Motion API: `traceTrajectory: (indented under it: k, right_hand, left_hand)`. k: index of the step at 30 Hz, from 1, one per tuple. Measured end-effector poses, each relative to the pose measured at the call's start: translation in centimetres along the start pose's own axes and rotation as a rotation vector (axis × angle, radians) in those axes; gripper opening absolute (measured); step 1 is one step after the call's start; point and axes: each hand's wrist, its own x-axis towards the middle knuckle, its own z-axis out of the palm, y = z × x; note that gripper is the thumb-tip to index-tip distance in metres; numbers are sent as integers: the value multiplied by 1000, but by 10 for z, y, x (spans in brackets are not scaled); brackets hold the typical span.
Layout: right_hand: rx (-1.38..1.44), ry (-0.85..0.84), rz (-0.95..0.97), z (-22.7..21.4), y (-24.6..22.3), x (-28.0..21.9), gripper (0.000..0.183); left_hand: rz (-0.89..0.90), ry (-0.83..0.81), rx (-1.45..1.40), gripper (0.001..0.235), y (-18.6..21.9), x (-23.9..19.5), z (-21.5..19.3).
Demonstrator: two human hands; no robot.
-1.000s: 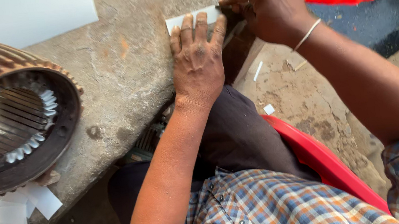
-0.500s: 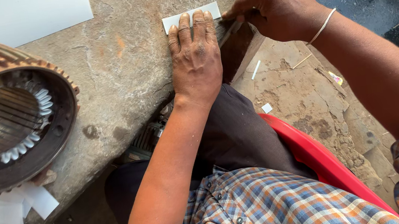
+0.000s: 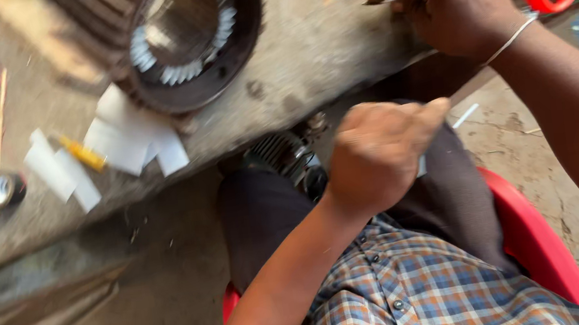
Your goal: The person folds pieces of white insulation paper and inserts them into the slots of an electric motor stator by hand.
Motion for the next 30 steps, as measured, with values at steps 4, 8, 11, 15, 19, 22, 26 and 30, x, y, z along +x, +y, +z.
traceTrajectory:
  k: [4,8,11,15,19,22,26,30]
  right_hand:
    - [139,100,-8,-29,-52,15,33]
    - [1116,-106,113,-28,-129,-16,27]
    - [1624,-154,412,-4,-158,-30,19]
    - [1550,-152,421,9,-175,-35,20]
    - [1244,34,299,11,-196,-23,20]
    - [1150,81,175,10,-204,-14,30]
    - [1075,0,170,6,-205,-6,33]
    - [867,22,130,3,-205,4,43]
  left_hand:
    - [-368,224,-236,18,-4,-22,-63]
    - [-572,310,-335,14,-10,-40,-83]
    - [-625,230,-517,13,-13,-58,-85]
    - [-706,153,-814,14,-28,-75,-89]
    - [-838,440,-807,28,-28,-85,-83]
    - [-817,429,-803,39,-24,-94,-83]
    - [-810,450,-908,41,-29,-107,-90]
    - [-846,436,-886,43,-35,-113,-97]
